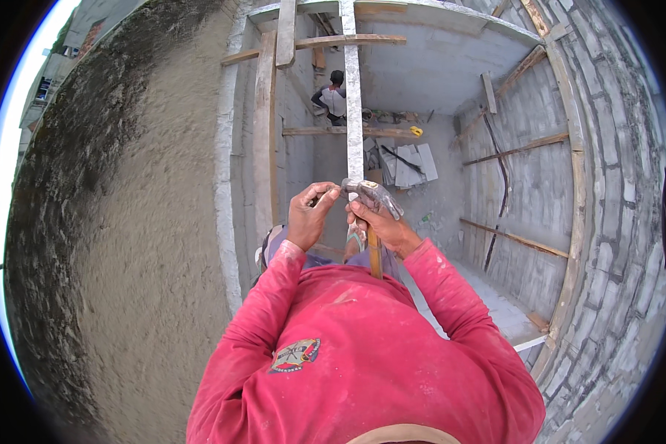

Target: The person lifts and positions long wooden planks onto a concrete structure, aligning them with existing supports. They then pick up a hammer and use it to tap the wood into place.

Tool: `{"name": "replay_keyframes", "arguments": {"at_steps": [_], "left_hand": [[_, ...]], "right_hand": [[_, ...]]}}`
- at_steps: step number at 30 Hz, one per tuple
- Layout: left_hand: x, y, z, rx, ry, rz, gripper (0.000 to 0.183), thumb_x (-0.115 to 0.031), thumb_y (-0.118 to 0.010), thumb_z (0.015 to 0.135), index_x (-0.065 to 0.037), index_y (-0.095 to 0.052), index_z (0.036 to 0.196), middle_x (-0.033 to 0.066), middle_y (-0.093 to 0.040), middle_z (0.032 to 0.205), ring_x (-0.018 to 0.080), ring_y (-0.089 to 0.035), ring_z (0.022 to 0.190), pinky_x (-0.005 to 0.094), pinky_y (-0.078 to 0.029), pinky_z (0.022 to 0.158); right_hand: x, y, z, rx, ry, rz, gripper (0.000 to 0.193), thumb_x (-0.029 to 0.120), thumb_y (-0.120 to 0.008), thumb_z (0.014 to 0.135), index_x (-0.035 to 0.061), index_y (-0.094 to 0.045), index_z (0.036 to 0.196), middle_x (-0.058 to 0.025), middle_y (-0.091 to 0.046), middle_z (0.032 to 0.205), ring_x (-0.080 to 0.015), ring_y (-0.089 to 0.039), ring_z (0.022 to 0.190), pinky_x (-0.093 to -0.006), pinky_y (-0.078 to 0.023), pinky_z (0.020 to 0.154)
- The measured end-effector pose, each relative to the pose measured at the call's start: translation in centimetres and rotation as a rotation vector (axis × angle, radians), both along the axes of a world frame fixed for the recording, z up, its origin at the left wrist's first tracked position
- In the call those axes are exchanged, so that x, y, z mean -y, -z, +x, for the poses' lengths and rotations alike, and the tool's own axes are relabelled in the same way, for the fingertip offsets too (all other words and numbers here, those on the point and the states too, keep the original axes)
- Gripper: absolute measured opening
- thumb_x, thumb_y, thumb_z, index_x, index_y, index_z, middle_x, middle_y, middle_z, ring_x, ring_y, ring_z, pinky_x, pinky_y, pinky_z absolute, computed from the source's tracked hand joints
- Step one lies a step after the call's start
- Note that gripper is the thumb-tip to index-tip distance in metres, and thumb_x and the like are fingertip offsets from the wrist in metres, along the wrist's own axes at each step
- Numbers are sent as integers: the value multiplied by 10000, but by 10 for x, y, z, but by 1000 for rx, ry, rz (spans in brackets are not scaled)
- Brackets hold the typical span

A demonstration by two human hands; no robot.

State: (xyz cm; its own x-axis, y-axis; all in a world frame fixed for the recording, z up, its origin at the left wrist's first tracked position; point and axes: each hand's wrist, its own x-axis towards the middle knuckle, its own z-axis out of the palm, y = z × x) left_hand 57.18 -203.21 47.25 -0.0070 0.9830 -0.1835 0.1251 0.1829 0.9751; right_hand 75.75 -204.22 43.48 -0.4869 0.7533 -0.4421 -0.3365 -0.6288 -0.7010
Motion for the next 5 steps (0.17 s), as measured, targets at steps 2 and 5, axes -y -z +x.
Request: {"name": "replay_keyframes", "arguments": {"at_steps": [2,5], "left_hand": [[-5,3,2,37,1,7,215,-196,-711,912,-17,-720,1031,19,-670,942,67,-568,857,226,-455,760],[-6,14,3,-72,22,-19,207,-196,-713,911,-42,-725,1048,51,-686,1064,82,-604,925,210,-459,820]], "right_hand": [[-1,-4,3,63,48,22,355,319,-620,986,73,-566,1237,-4,-617,849,-36,-513,692,-187,-404,614],[-4,-19,10,210,76,78,454,345,-633,974,40,-528,1294,-28,-625,883,-46,-522,709,-201,-412,621]]}}
